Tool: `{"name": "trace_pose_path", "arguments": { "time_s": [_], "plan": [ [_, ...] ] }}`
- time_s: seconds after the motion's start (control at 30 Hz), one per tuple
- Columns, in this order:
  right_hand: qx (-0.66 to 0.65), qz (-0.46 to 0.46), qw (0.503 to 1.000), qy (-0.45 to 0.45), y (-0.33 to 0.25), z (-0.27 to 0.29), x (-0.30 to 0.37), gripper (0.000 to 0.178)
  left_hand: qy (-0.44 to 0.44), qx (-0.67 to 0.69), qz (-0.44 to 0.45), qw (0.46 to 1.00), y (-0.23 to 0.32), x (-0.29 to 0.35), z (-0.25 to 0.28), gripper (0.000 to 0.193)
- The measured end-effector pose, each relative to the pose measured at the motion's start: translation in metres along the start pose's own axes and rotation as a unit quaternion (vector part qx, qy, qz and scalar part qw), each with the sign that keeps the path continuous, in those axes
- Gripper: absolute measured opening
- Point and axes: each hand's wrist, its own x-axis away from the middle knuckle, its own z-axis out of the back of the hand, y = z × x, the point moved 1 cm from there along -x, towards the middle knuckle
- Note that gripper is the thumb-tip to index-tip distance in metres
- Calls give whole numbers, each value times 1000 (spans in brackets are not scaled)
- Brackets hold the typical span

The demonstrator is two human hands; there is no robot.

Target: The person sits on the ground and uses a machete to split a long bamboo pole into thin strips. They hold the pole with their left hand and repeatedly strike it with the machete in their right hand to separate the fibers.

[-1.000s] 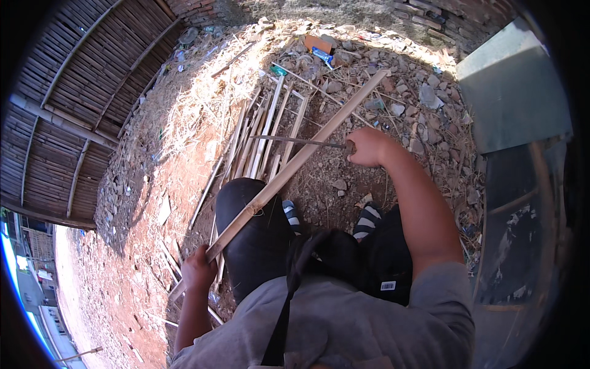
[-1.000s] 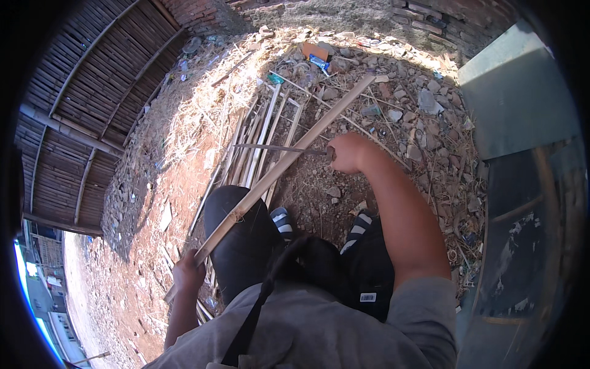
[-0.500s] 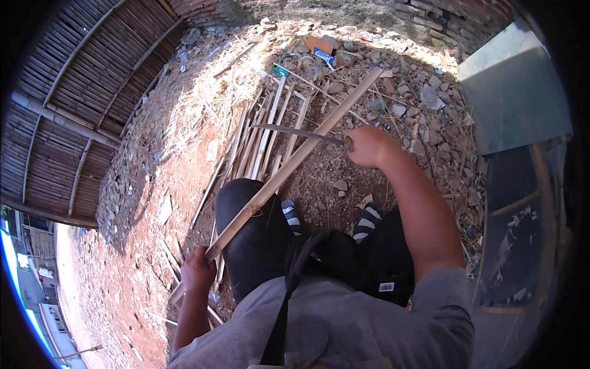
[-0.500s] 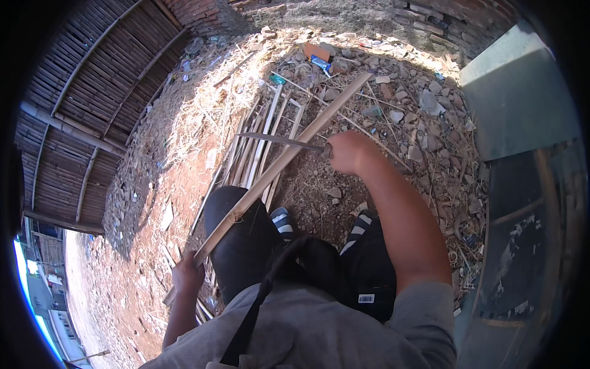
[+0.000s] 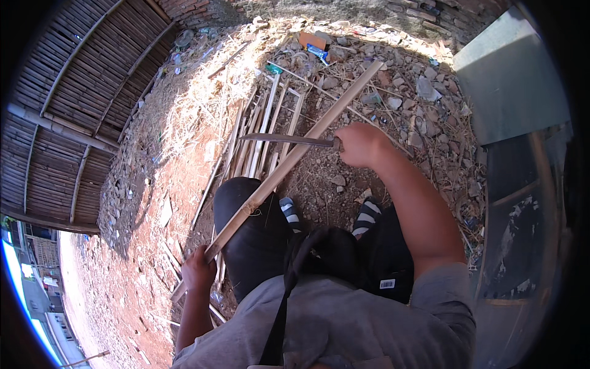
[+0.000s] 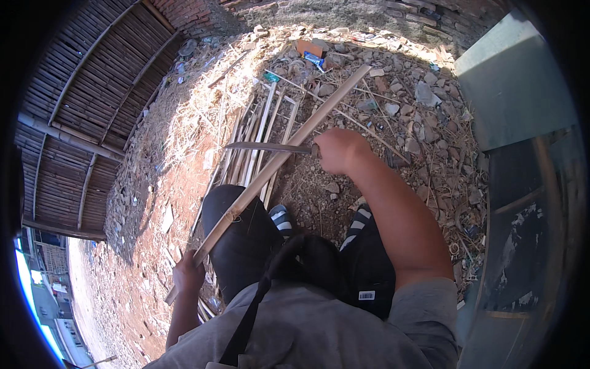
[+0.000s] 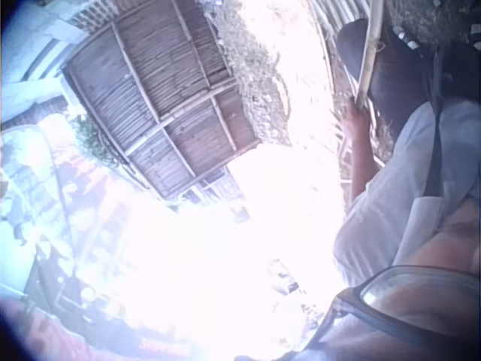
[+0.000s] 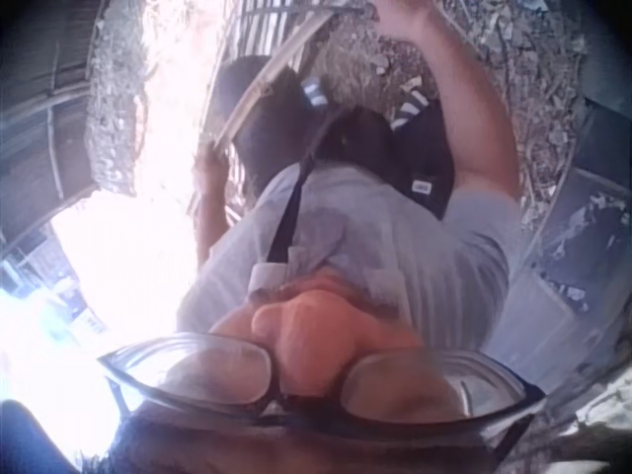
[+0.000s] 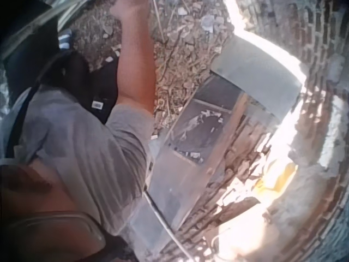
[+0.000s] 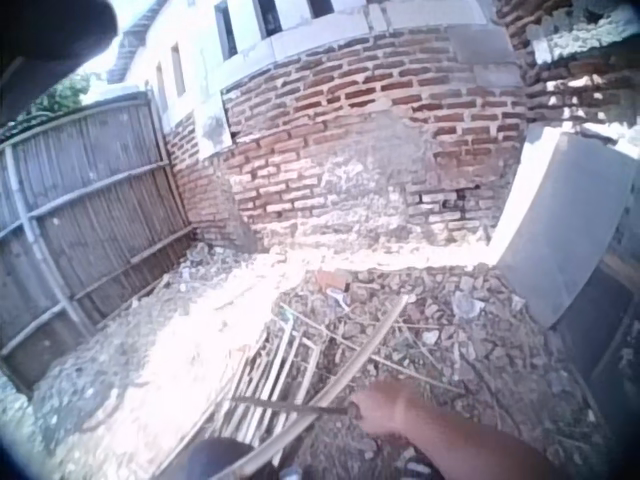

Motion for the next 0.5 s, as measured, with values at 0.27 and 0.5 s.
{"name": "trace_pose_path", "arguments": {
  "time_s": [0.27, 0.5],
  "plan": [
    [-57, -50, 996, 42, 69, -8, -25, 41, -28, -17, -24, 999, 0, -14, 19, 33],
    [-124, -48, 985, 108, 65, 4, -6, 42, -272, 265, 42, 924, -5, -16, 32, 40]
  ]
}}
